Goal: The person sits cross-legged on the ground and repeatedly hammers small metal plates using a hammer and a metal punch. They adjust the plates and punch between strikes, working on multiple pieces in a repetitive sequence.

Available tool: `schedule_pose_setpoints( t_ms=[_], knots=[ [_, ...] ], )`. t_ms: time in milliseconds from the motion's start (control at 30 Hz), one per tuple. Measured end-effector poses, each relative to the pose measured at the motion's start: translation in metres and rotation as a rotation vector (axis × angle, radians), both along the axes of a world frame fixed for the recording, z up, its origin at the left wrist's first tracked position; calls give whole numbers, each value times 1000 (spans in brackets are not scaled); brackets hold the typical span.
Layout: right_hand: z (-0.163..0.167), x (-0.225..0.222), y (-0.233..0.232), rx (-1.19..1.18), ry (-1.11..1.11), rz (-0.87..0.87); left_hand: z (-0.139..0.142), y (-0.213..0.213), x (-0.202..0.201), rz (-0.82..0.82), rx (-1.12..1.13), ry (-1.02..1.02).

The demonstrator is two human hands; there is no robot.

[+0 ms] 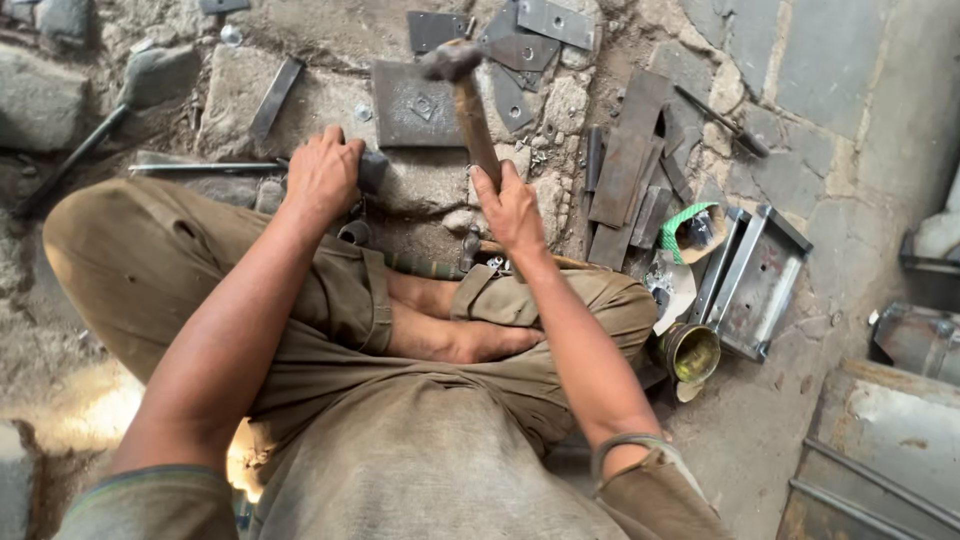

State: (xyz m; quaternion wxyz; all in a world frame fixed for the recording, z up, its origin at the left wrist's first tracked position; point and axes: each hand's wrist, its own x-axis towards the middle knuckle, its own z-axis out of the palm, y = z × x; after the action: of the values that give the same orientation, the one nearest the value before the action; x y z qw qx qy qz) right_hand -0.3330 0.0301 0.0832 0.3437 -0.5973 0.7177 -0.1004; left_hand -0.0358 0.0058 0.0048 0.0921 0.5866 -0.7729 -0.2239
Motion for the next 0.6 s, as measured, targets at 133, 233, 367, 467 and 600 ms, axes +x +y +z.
schedule_pose_setpoints(
  t_ms=[133,233,367,467,600],
  knots=[
    [8,6,1,-175,126,95,12,-6,1,-34,21,-38],
    [10,12,6,-60,9,68,25,-6,-1,-41,118,-55],
    [10,8,15,-1,110,41,37,-11,5,-36,138,-24],
    [15,-4,29,100,-141,-44,40,-30,-3,-6,37,-22],
    [20,-16,68,573,-714,-513,29,-79,-55,-6,-66,158]
  ],
)
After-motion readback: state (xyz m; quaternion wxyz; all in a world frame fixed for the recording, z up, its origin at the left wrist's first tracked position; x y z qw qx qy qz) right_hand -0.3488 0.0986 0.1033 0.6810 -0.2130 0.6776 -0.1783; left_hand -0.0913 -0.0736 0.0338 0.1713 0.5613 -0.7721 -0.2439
